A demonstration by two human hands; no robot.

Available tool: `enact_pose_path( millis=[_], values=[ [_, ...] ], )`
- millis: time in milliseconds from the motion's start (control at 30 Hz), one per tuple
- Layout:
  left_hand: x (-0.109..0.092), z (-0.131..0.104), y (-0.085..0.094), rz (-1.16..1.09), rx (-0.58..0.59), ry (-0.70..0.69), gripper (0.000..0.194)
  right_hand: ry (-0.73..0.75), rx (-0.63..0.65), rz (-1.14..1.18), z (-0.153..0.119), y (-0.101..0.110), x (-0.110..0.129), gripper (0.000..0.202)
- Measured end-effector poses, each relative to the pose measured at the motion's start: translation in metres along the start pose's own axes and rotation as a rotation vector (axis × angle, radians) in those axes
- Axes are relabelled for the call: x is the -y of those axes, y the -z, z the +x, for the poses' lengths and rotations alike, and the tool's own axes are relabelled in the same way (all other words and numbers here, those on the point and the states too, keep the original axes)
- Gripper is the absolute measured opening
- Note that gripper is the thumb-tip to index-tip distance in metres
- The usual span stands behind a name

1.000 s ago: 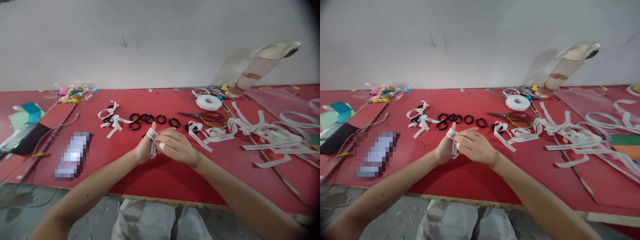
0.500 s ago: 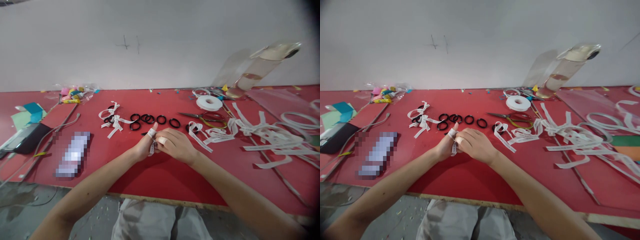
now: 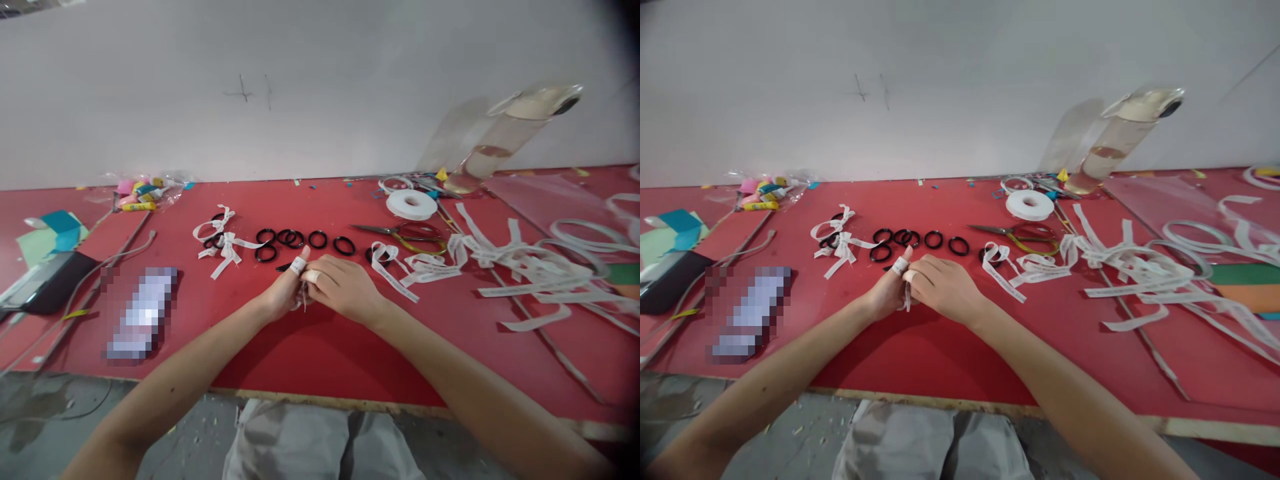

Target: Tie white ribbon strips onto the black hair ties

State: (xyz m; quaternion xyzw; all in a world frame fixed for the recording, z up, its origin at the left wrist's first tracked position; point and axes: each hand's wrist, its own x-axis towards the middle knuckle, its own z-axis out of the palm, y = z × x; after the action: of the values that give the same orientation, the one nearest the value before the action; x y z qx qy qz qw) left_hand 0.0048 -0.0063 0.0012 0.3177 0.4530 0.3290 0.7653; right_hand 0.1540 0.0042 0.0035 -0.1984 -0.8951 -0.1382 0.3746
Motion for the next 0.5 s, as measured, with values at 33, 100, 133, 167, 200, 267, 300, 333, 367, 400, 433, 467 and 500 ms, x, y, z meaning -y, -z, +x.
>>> enact_pose_path(
  millis=[33, 100, 133, 167, 200, 267, 300, 333, 367, 400, 433, 467, 500],
  values=[
    [-0.0003, -0.0003, -0.0001, 0.014, 0.004, -0.006, 0.069, -0.006, 0.002, 0.000, -0.0004, -0.0002, -0.0002, 0.014],
    [-0.0009, -0.0008, -0.0006, 0.044, 0.025, -0.026, 0.070, -0.019, 0.019, 0.001, -0.0011, -0.0005, -0.0003, 0.015],
    [-0.0012, -0.0010, -0.0010, 0.059, 0.034, -0.036, 0.070, -0.024, 0.029, 0.001, -0.0014, -0.0006, -0.0003, 0.015],
    [-0.0014, -0.0011, -0.0014, 0.075, 0.039, -0.039, 0.070, -0.027, 0.035, 0.002, -0.0018, -0.0007, -0.0002, 0.015],
    [-0.0014, -0.0012, -0.0017, 0.089, 0.044, -0.041, 0.070, -0.027, 0.036, 0.002, -0.0022, -0.0008, 0.0000, 0.014],
    [-0.0009, -0.0011, -0.0023, 0.107, 0.061, -0.047, 0.070, -0.028, 0.020, -0.001, -0.0031, -0.0013, 0.0007, 0.015],
    [-0.0004, -0.0008, -0.0024, 0.112, 0.074, -0.055, 0.069, -0.031, 0.009, -0.007, -0.0036, -0.0017, 0.0012, 0.015],
    [0.0003, -0.0005, -0.0025, 0.114, 0.089, -0.062, 0.069, -0.036, 0.000, -0.012, -0.0042, -0.0021, 0.0018, 0.016],
    [0.0010, -0.0001, -0.0026, 0.112, 0.098, -0.072, 0.069, -0.044, -0.005, -0.018, -0.0047, -0.0026, 0.0025, 0.017],
    [0.0017, 0.0002, -0.0026, 0.107, 0.103, -0.079, 0.068, -0.054, -0.003, -0.021, -0.0052, -0.0031, 0.0033, 0.018],
    [0.0024, 0.0005, -0.0028, 0.101, 0.104, -0.084, 0.068, -0.067, 0.006, -0.023, -0.0056, -0.0035, 0.0040, 0.018],
    [0.0028, 0.0007, -0.0031, 0.094, 0.103, -0.083, 0.068, -0.080, 0.017, -0.023, -0.0059, -0.0039, 0.0048, 0.019],
    [0.0030, 0.0007, -0.0035, 0.087, 0.101, -0.081, 0.068, -0.092, 0.029, -0.022, -0.0061, -0.0042, 0.0055, 0.019]
  ],
)
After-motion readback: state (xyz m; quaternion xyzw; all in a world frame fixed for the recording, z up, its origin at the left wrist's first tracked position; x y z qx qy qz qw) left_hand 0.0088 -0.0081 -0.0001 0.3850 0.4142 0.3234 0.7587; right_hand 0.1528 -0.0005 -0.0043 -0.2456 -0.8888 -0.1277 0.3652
